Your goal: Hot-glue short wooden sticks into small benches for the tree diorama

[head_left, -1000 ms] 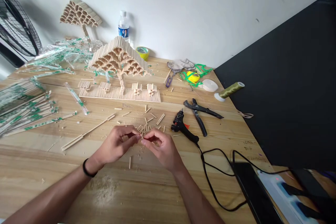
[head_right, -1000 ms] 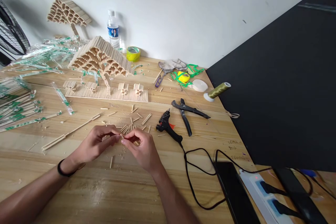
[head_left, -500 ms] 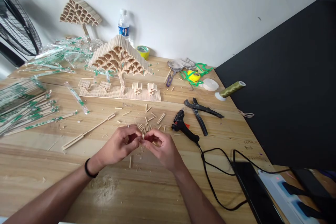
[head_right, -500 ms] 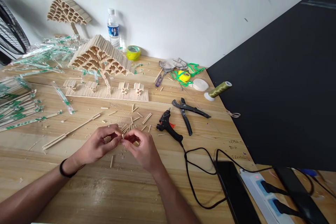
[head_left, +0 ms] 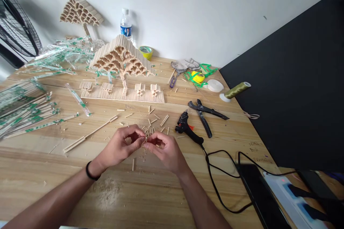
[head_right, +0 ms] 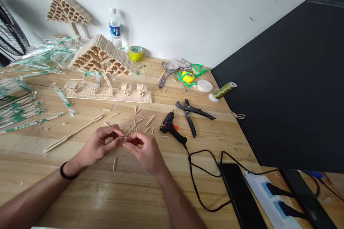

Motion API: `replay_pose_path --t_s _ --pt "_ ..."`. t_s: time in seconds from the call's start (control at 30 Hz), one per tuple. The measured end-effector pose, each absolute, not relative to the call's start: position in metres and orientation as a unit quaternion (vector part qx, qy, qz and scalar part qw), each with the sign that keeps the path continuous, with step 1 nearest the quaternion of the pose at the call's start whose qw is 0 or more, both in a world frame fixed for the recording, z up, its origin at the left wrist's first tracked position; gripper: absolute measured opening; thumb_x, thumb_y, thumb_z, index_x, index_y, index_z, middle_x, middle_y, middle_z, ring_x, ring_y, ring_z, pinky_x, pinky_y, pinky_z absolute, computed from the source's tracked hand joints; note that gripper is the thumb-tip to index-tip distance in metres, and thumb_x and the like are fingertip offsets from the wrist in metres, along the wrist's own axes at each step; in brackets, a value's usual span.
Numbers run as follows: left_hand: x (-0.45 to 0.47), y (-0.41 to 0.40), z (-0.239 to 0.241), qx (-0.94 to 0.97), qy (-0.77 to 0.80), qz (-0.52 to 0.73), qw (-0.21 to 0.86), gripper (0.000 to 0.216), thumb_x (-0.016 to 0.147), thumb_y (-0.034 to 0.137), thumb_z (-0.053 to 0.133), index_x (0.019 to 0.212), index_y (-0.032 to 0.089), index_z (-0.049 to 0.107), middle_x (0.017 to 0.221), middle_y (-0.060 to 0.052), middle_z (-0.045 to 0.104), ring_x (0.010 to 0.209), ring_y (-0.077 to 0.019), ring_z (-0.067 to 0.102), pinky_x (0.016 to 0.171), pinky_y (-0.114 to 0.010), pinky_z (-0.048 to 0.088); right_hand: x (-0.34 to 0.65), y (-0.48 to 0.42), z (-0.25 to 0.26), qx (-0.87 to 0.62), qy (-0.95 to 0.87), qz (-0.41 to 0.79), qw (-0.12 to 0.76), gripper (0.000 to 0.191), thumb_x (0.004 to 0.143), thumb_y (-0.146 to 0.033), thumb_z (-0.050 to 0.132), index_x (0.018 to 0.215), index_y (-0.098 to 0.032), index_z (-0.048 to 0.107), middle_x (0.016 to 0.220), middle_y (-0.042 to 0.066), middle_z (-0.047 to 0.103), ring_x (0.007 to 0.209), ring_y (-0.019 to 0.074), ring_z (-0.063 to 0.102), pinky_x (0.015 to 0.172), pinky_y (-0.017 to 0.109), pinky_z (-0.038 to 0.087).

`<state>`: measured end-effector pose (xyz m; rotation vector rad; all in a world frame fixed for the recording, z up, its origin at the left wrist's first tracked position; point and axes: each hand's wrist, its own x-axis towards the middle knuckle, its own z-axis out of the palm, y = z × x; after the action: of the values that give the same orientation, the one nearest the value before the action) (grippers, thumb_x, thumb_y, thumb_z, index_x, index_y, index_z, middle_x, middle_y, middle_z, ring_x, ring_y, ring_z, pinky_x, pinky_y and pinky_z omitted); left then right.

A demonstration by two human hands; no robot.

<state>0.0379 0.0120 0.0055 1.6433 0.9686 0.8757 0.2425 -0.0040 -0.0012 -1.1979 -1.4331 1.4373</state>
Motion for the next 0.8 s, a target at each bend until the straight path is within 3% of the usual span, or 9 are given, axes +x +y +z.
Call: replay_pose_path --t_s 0.8 --pt "0.0391 0.0109 0.0065 0.673 0.362 0.330 0.555 0.016 0.097 0.028 0.065 0.086 0.017 0.061 0.076 0.002 0.054 0.068 -0.0115 0.046 0.062 -0.022 0.038 0.2403 -0.0052 0.0035 -0.453 -0.588 0.561 0.366 0.023 0.085 -0.041 0.083 0.083 -0.020 0.075 0.078 0.002 0.075 0.072 0.0170 0.064 0.066 0.028 0.050"
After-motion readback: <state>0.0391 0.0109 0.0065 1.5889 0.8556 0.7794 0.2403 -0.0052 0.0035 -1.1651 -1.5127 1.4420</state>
